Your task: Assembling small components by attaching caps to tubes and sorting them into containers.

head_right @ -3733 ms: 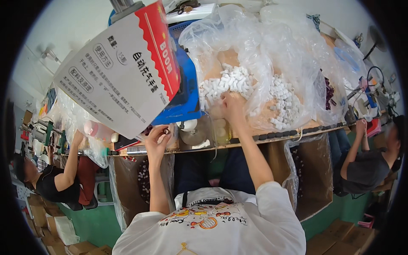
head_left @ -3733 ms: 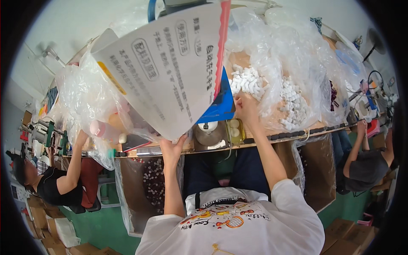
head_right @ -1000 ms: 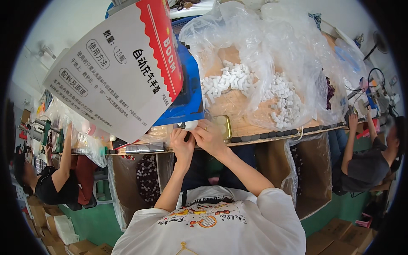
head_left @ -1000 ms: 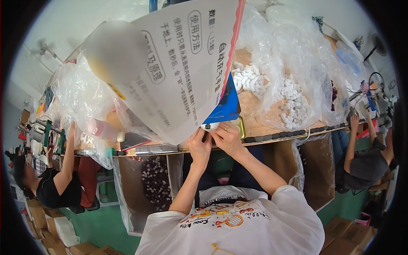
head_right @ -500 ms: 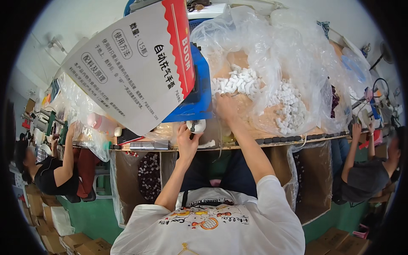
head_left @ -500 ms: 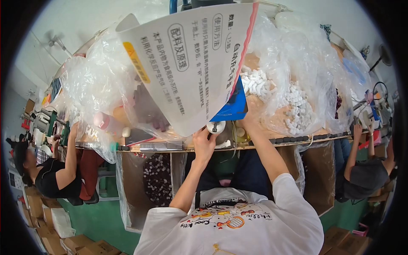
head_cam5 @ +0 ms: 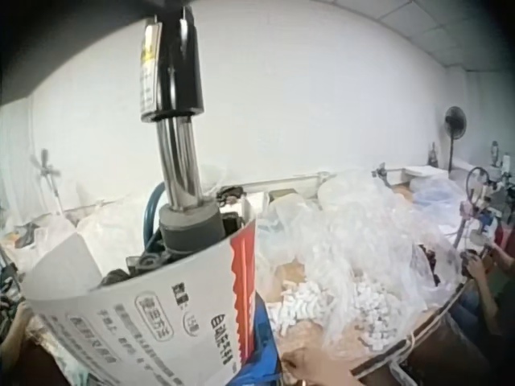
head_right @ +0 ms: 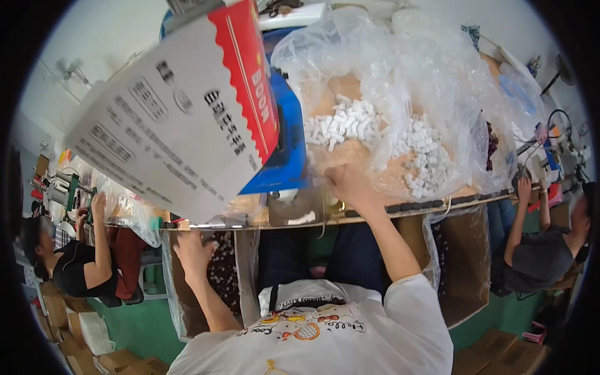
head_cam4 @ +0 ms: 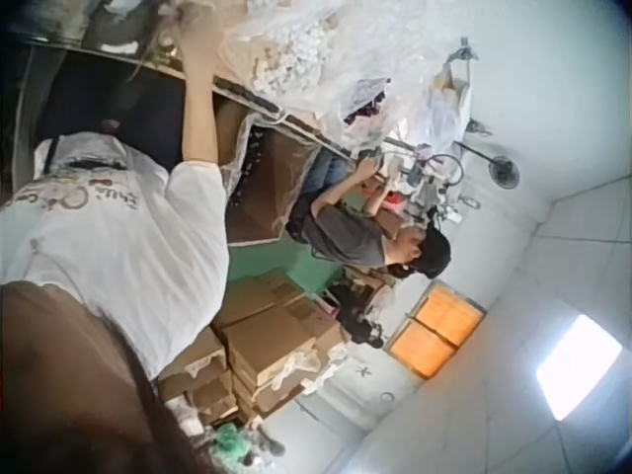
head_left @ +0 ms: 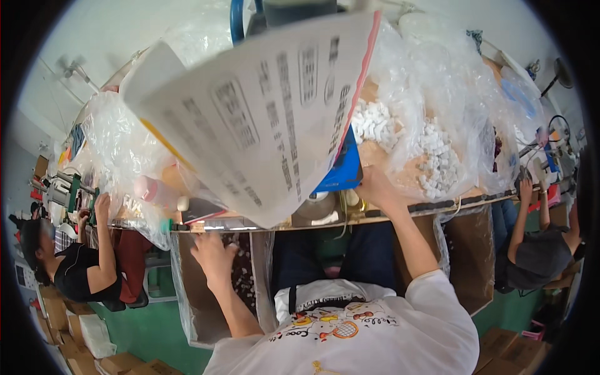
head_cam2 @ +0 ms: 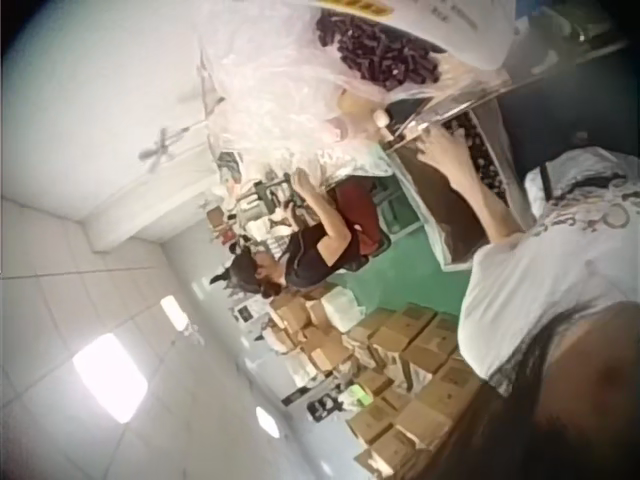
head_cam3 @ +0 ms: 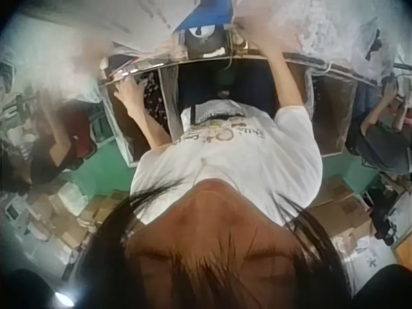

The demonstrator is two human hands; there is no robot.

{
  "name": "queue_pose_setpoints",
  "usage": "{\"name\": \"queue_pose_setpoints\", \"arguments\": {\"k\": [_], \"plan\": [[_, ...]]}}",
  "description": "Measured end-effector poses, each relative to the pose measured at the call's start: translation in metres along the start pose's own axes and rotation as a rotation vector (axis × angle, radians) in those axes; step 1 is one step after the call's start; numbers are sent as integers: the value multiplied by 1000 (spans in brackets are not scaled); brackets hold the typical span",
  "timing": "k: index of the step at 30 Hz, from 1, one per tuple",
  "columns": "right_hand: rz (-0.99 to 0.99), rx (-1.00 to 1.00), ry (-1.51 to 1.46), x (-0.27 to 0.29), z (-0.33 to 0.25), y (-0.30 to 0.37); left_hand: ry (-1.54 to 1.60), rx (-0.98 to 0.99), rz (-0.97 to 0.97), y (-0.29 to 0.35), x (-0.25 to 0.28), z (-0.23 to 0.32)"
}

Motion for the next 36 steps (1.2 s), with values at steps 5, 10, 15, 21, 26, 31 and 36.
{"name": "queue_pose_setpoints", "arguments": {"k": [5, 10, 15, 21, 26, 31, 36], "plan": [[-186, 50, 182, 7, -71, 13, 781, -147, 39, -79, -62, 60], [-238, 103, 98, -22, -82, 5, 595, -490, 292, -100, -124, 84], [-165, 26, -277, -43, -83, 12, 1261, -16, 100, -65, -134, 59], [211, 170, -205, -83, -78, 23, 1365, -59, 106, -43, -84, 64], [353, 54, -310, -74, -87, 30, 1483, -36, 39, -31, -73, 70], [222, -83, -428, -60, -75, 20, 1430, -84, -29, -34, -84, 79], [250, 37, -342, -66, -72, 24, 1367, -134, -93, -46, -98, 104]]}}
Point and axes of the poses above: each hand's wrist, its own y-axis away from the middle knuckle, its own x-axis out of the back of the hand, z = x × y, the point moved 3 cm from there along -y, towards the middle knuckle, and after that the axes turned 2 degrees about -y, right-handed, at the moved point
